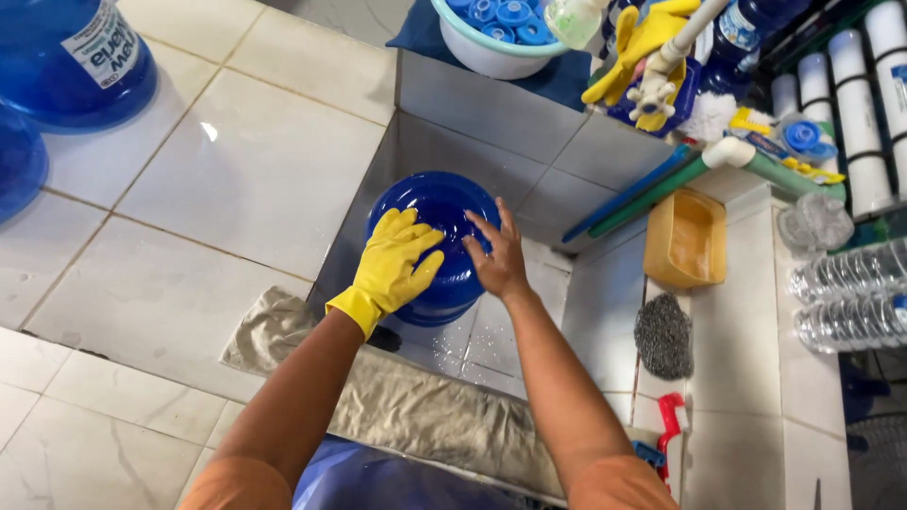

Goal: A person wearing yellow gloves scrubs and rinses a large blue water jug at a wash station.

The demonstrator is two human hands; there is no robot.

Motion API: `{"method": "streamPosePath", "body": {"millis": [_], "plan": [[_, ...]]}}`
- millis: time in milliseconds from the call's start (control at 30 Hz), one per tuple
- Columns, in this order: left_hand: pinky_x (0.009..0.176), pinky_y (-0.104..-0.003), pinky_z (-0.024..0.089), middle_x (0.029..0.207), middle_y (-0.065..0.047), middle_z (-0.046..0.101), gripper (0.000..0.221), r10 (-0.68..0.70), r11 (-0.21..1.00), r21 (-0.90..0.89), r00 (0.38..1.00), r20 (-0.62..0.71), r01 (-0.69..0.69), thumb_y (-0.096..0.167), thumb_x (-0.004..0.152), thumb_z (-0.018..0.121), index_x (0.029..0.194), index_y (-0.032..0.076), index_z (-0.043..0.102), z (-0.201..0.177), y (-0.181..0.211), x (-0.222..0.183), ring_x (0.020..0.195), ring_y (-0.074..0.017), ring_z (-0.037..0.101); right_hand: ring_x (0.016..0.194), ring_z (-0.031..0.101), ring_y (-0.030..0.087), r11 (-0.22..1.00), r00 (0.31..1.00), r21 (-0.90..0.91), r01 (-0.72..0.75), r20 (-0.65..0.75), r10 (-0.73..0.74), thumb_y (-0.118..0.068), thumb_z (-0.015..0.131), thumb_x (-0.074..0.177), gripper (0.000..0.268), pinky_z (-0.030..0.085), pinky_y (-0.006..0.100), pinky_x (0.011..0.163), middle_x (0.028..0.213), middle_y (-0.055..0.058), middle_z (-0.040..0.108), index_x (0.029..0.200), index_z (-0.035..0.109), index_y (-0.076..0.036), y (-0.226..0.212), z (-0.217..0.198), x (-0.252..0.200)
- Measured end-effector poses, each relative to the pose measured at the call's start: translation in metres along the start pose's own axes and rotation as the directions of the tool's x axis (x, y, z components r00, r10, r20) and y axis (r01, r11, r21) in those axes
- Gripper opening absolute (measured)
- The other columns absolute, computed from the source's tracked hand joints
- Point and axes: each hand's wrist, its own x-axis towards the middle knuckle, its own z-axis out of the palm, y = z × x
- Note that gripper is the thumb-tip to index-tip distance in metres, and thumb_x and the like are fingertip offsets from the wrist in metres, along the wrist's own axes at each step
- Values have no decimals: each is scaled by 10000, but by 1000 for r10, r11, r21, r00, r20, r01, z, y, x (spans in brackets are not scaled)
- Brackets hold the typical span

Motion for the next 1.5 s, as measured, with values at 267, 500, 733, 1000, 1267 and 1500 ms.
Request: {"method": "streamPosePath", "body": {"millis": [267,500,733,1000,1267,1500], "plan": [[1214,-437,338,1149,10,752,391,-60,995,83,994,92,52,477,871,757,1195,257,753,21,-48,10,1267,-238,610,1579,114,436,981,967,-9,-193,-170,189,-490,622,1025,912,190,562,1271,1691,291,62,1680,80,-159,-23,-43,38],[1249,-545,110,1507,-123,531,630,-420,898,130,730,538,421,570,969,432,1446,183,576,-9,-18,52,1476,-412,341,1658,98,423,989,808,62,133,-585,-72,-373,691,1128,948,168,497,1377,1752,257,39,1658,-58,-134,-2,-157,140],[1269,-504,32,1603,-95,414,527,-469,855,127,643,605,503,402,1004,443,1500,231,496,-18,-15,68,1547,-353,229,825,618,249,899,806,206,-387,-398,438,-373,398,1082,399,568,335,665,1064,133,466,1391,337,-128,-34,-181,167],[1274,-435,219,1372,67,658,459,-250,958,234,878,409,164,569,950,579,1334,333,663,65,-89,45,1426,-204,474,1561,255,474,981,765,-78,-179,-638,89,-377,558,1180,779,259,528,1329,1638,355,212,1672,27,-88,-18,-88,72],[1286,-429,215,1439,134,618,438,-179,977,190,864,471,99,608,992,474,1364,429,622,99,-138,48,1456,-139,452,1530,247,460,895,896,-56,-443,-19,443,-626,493,1024,850,261,585,1246,1694,267,156,1649,247,-105,-38,8,11],[1222,-336,332,1211,146,722,267,66,998,-10,900,430,-69,505,898,629,1110,377,730,100,-125,55,1284,-81,580,1527,355,314,874,983,-477,87,185,4,-405,343,1111,478,159,532,1274,1535,164,533,1462,585,-188,-50,14,21]]}}
